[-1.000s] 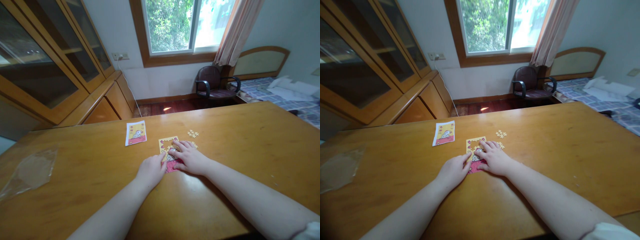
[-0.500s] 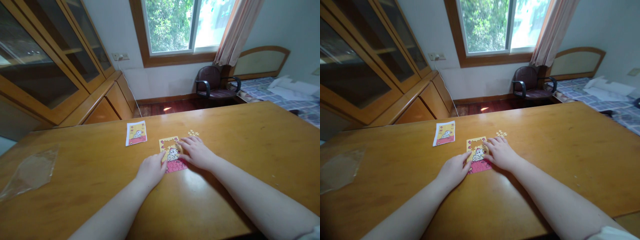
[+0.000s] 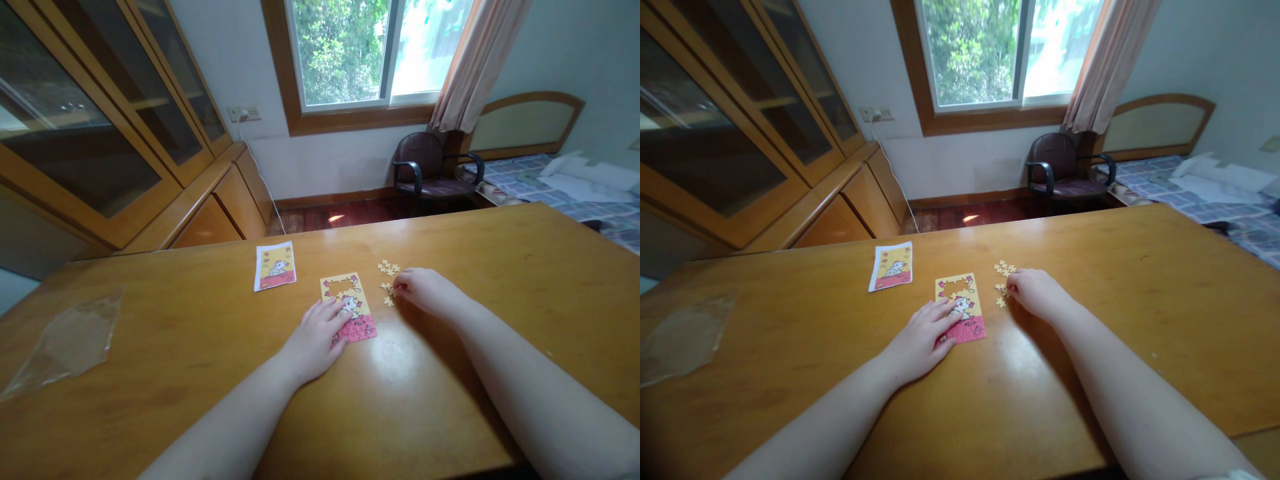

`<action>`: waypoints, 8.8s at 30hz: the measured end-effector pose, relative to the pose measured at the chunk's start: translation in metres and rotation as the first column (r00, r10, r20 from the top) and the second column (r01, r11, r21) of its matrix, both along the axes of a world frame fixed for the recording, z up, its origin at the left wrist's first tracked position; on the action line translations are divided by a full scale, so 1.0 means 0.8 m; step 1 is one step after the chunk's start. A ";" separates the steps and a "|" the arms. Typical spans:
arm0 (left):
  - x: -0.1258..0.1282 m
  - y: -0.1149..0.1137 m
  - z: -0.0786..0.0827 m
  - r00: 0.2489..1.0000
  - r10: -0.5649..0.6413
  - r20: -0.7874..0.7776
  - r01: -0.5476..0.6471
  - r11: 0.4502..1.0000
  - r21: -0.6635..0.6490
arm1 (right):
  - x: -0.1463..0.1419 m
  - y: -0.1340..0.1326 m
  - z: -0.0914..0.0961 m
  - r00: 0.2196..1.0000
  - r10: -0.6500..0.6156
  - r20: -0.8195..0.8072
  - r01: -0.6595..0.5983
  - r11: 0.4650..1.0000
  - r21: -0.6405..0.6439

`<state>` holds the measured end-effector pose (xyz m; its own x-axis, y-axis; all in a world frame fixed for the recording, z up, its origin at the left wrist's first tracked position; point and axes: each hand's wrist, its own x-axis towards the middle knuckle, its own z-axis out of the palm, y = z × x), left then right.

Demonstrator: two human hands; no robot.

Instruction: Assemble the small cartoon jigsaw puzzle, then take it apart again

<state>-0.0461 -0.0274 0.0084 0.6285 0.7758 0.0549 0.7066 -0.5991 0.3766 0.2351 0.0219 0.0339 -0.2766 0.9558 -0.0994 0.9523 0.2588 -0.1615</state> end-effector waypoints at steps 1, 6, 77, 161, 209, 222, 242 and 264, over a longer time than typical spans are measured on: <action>0.000 0.000 0.000 1.000 -0.007 0.000 0.007 1.000 -0.002 | 0.000 0.000 -0.001 1.000 0.008 -0.005 -0.008 1.000 -0.005; 0.002 0.000 0.003 1.000 -0.015 0.000 0.015 1.000 -0.027 | 0.007 0.003 -0.004 1.000 0.008 -0.027 -0.008 1.000 0.004; 0.003 0.005 0.011 0.962 0.261 0.074 -0.257 0.964 -0.061 | -0.058 -0.028 -0.002 0.892 0.235 -0.385 -0.276 0.960 -0.052; 0.003 0.007 0.002 0.985 0.152 -0.083 -0.157 0.986 -0.055 | -0.085 -0.014 -0.053 0.878 0.339 -0.337 -0.261 0.930 0.258; 0.005 0.004 0.019 0.983 0.117 -0.140 -0.128 0.989 -0.076 | -0.099 0.009 -0.032 0.863 0.438 -0.253 -0.369 0.887 0.277; 0.004 0.005 0.015 0.984 0.115 -0.133 -0.126 0.989 -0.078 | -0.098 0.011 -0.036 0.865 0.414 -0.285 -0.339 0.899 0.277; 0.004 0.005 0.014 0.985 0.132 -0.107 -0.142 0.985 -0.094 | -0.096 0.014 -0.038 0.887 0.378 -0.263 -0.315 0.915 0.252; 0.002 0.005 0.013 0.975 0.178 -0.135 -0.190 0.978 -0.087 | -0.074 0.023 -0.011 0.972 0.132 -0.196 -0.084 0.967 0.239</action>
<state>-0.0449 -0.0234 0.0191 0.4716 0.8764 -0.0982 0.8466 -0.4188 0.3283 0.1756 0.0405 0.0248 -0.3705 0.9096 0.1879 0.8681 0.4111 -0.2783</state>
